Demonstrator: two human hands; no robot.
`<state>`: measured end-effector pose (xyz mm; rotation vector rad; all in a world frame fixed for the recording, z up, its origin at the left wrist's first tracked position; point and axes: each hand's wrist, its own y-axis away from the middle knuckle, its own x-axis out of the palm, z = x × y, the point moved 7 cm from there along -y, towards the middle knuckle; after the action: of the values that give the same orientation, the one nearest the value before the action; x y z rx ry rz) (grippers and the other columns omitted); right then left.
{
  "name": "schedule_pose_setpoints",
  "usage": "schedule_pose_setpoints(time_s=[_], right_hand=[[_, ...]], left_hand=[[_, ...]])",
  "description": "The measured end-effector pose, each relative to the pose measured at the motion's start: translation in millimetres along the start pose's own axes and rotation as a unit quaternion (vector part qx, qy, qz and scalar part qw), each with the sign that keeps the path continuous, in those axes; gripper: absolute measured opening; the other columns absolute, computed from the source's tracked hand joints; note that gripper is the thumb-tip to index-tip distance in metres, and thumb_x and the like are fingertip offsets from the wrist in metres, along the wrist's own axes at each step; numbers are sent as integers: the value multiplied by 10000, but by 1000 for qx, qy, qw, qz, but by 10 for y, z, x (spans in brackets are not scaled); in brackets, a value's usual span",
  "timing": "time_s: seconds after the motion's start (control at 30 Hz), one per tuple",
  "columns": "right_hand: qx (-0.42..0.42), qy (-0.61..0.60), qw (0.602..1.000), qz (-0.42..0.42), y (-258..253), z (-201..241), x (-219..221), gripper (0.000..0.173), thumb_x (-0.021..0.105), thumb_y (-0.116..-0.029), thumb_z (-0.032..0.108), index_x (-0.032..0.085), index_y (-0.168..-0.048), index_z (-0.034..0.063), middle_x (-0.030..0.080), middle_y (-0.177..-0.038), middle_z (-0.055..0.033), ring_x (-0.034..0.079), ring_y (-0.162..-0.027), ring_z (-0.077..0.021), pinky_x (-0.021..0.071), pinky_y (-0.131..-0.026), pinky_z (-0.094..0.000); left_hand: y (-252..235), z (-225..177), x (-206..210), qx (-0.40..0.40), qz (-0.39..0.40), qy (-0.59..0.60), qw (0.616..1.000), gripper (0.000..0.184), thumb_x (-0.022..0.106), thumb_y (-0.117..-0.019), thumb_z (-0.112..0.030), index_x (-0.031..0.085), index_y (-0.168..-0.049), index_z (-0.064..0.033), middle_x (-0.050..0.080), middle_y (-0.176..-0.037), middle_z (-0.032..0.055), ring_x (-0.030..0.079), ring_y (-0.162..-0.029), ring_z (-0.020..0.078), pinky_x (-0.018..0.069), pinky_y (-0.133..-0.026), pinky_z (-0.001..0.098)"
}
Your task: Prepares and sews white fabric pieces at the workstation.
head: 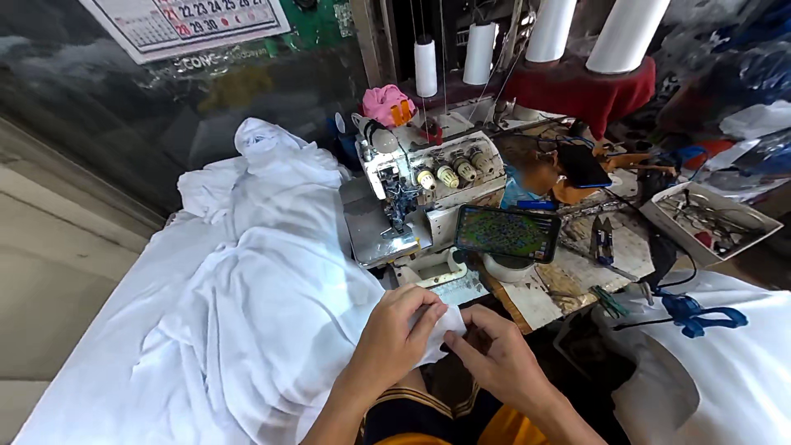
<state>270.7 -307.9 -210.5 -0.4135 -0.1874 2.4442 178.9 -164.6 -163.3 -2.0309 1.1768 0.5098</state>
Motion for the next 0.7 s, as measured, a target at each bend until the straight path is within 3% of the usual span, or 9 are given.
schedule_pose_setpoints(time_s=[0.13, 0.37, 0.47, 0.6, 0.7], right_hand=[[21, -40, 999, 7, 49, 56, -19, 235, 747, -947, 259, 725, -1130, 114, 732, -893, 27, 676, -649, -95, 593, -539, -259], [15, -34, 999, -4, 35, 136, -74, 190, 727, -962, 243, 757, -1098, 113, 746, -889, 30, 695, -675, -84, 609, -574, -248], [26, -36, 999, 9, 38, 68, -61, 204, 714, -963, 217, 733, -1136, 112, 733, -949, 13, 700, -705, -103, 620, -588, -260], [27, -52, 998, -7, 33, 21, -126, 196, 752, -936, 253, 761, -1085, 127, 741, -890, 36, 680, -701, -77, 582, -598, -233], [28, -54, 998, -17, 6, 30, -185, 192, 763, -928, 280, 771, -1049, 131, 735, -855, 41, 667, -686, -64, 569, -594, -227]], left_hand=[[27, -45, -52, 12, -8, -50, 999, 306, 485, -1076, -395, 701, -1014, -187, 666, -924, -89, 633, -907, 47, 539, -840, 312], [21, -88, -36, 19, -27, -106, 994, 298, 438, -1090, -340, 666, -1016, -163, 618, -877, -62, 600, -827, 60, 519, -767, 280], [10, -72, -68, 31, -53, -84, 995, 276, 503, -1072, -341, 700, -994, -164, 649, -871, -76, 633, -821, 32, 564, -754, 248], [-7, -16, -152, 27, -78, -40, 996, 204, 630, -1012, -356, 739, -963, -190, 702, -873, -110, 675, -809, 9, 600, -728, 227], [-20, -13, -189, 26, -86, -39, 995, 198, 652, -999, -366, 733, -951, -192, 703, -851, -112, 674, -780, 8, 595, -697, 219]])
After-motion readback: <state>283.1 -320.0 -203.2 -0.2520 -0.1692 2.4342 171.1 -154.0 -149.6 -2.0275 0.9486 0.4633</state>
